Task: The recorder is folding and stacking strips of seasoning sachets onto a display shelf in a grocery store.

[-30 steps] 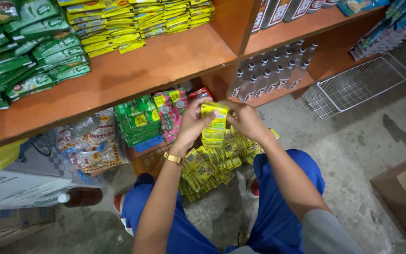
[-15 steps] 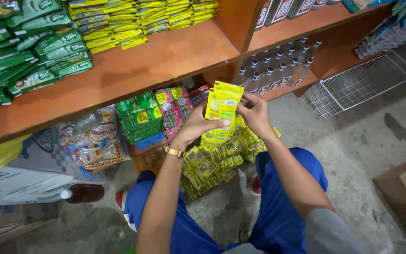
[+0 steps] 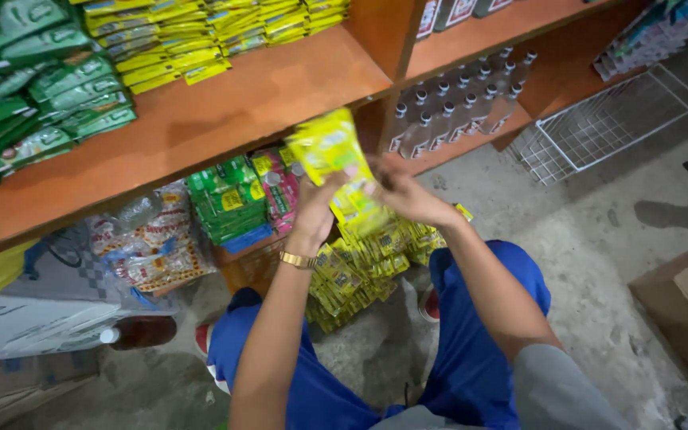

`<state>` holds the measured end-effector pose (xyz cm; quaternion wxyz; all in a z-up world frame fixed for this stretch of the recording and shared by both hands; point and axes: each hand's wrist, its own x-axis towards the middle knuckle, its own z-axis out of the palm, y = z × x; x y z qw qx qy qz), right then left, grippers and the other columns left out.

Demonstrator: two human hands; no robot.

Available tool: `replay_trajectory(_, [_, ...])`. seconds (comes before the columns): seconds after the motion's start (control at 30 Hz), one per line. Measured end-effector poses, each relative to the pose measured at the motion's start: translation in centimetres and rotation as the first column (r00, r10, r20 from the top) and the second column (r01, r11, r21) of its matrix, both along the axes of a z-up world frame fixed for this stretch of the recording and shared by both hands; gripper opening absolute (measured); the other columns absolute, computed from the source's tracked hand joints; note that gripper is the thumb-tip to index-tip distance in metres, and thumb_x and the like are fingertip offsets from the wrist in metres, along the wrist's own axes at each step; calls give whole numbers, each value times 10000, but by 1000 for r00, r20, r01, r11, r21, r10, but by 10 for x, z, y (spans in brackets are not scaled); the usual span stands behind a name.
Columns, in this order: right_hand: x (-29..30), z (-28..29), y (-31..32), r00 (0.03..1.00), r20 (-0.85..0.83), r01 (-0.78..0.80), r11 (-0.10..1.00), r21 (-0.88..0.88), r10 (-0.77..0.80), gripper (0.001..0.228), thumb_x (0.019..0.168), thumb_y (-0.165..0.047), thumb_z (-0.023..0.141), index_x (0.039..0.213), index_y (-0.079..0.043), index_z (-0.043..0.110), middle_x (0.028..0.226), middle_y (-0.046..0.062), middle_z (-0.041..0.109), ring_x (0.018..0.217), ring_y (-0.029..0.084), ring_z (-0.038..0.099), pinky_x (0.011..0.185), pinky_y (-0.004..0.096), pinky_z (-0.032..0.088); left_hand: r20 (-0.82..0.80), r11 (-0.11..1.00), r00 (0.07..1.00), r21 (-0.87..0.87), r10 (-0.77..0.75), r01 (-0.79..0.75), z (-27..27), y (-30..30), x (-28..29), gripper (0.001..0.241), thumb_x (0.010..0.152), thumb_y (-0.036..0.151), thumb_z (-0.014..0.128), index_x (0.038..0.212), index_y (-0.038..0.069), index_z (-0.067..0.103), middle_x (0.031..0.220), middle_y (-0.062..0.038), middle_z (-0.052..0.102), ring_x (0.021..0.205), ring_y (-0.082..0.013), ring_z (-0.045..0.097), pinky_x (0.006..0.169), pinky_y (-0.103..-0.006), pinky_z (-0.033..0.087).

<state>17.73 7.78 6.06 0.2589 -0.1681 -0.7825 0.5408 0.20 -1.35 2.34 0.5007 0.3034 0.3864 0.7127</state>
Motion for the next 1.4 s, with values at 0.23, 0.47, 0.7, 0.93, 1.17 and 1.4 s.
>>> replay_trajectory(0.23, [16, -21, 22, 837, 483, -241, 966, -92, 255, 427, 916, -290, 781, 1244, -22, 725, 1109, 47, 789, 984, 91, 641, 889, 313, 557, 350, 976, 931, 218, -99, 22, 45, -17, -13, 540, 961, 210, 725, 1408, 4, 502, 1325, -175, 647, 1170, -308, 659, 990, -533, 572])
replay_trajectory(0.47, [41, 20, 30, 885, 356, -246, 951, -188, 299, 457, 931, -196, 744, 1347, -41, 634, 1129, 37, 750, 967, 78, 655, 846, 292, 537, 279, 961, 960, 256, 28, -103, 45, -24, -36, 541, 967, 212, 749, 1403, -10, 517, 1378, -184, 635, 1238, -320, 657, 1069, -523, 556])
replay_trajectory(0.7, [62, -4, 52, 954, 3, -259, 832, -490, 299, 498, 952, -74, 712, 1419, 14, 564, 1151, 90, 717, 1004, 140, 677, 836, 300, 552, -186, 950, 933, 104, 309, -294, 9, -1, -24, 476, 944, 139, 749, 1370, 8, 583, 1262, -149, 720, 1132, -230, 707, 1025, -402, 563])
replay_trajectory(0.93, [27, 19, 27, 941, -279, -336, 643, -688, 194, 487, 1037, -129, 585, 1481, 20, 453, 1420, 213, 606, 1158, 261, 689, 894, 352, 580, -152, 999, 988, -50, 15, -22, -26, 9, 2, 377, 1002, 167, 655, 1336, -4, 615, 1224, -106, 741, 1097, -207, 711, 986, -399, 566])
replay_trajectory(1.17, [17, 9, 24, 949, -288, -293, 702, -649, 129, 540, 1054, -110, 538, 1560, -43, 366, 1447, 261, 583, 1118, 310, 697, 896, 400, 578, 386, 988, 913, -24, -131, 152, 8, 10, 8, 630, 964, 524, 441, 1382, 63, 542, 1266, -88, 701, 1099, -205, 705, 938, -411, 576])
replay_trajectory(1.4, [16, -14, 29, 952, -180, 170, 916, -364, -248, 526, 1079, -268, 598, 1522, -9, 484, 1334, 185, 680, 1141, 230, 670, 968, 395, 539, 71, 993, 993, -62, -97, 102, -4, 3, 11, 470, 957, 261, 727, 1335, 15, 598, 1247, -94, 692, 1094, -186, 687, 943, -374, 583])
